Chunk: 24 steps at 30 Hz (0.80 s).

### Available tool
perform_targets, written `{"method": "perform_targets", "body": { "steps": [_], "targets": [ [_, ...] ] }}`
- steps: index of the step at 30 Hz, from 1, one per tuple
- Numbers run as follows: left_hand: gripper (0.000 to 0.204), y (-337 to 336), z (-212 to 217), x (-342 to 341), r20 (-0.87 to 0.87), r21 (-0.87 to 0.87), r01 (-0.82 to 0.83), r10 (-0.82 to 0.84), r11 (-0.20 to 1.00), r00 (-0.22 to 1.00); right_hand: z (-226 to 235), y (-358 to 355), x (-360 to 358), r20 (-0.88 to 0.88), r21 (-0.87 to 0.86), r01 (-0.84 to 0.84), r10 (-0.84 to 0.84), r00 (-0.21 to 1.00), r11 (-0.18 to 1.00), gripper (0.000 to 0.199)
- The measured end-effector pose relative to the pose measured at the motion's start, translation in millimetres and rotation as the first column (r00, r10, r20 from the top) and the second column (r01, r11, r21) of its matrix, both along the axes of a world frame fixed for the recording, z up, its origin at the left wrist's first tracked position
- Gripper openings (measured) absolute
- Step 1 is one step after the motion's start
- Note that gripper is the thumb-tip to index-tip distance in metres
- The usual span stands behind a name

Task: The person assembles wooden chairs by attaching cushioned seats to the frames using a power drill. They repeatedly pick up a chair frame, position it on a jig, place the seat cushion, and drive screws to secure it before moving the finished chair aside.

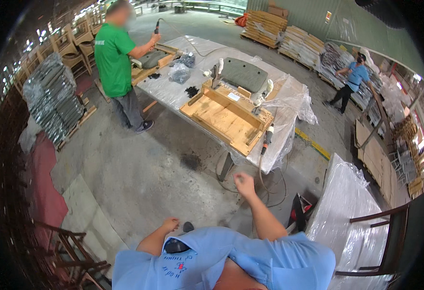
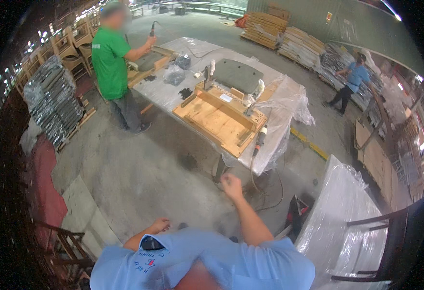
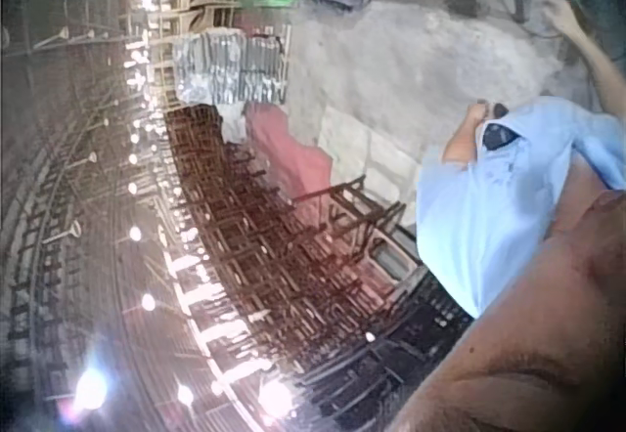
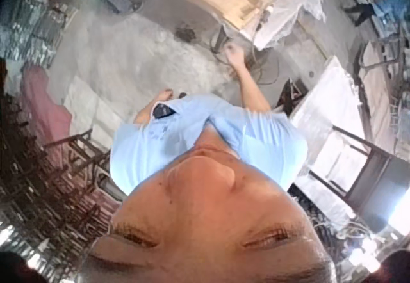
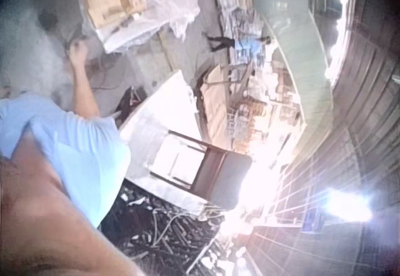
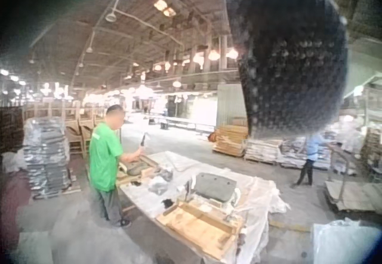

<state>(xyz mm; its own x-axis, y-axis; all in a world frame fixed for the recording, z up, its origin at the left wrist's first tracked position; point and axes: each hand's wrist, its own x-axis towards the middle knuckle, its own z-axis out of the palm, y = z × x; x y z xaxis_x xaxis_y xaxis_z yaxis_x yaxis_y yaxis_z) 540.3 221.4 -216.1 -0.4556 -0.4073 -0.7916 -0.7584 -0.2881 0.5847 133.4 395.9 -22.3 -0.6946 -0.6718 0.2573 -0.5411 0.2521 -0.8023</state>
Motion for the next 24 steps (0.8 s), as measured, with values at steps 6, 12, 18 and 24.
{"method": "perform_targets", "body": {
  "steps": [6, 12, 18, 24],
  "targets": [
    [0.018, -139.2, 5.6, 77.3, 0.036, -0.094, -0.553, 0.558, 0.828, 0.829, 88.6, -176.3, -146.1, 0.637, -0.331, 0.244, 0.025, 0.771, 0.911, 0.018],
    [0.018, -195.3, 5.3, 82.0, 0.181, 0.007, -0.556, 0.546, 0.831, 0.818, 120.6, -329.4, -359.7, 0.778, -0.628, 0.589, 0.415, 0.472, 0.508, 0.038],
    [0.021, -223.0, 27.0, -21.4, 0.120, -0.015, -0.268, 0.267, 0.963, 0.956, 57.3, -495.0, -508.1, 0.930, -0.148, 0.878, 0.366, -0.032, 0.454, 0.071],
    [0.026, -340.8, 56.6, -164.4, -0.057, -0.147, -0.333, 0.328, 0.931, 0.943, -36.6, -544.9, -637.0, 0.952, 0.007, 0.878, 0.264, -0.152, 0.479, 0.082]
  ]
}}
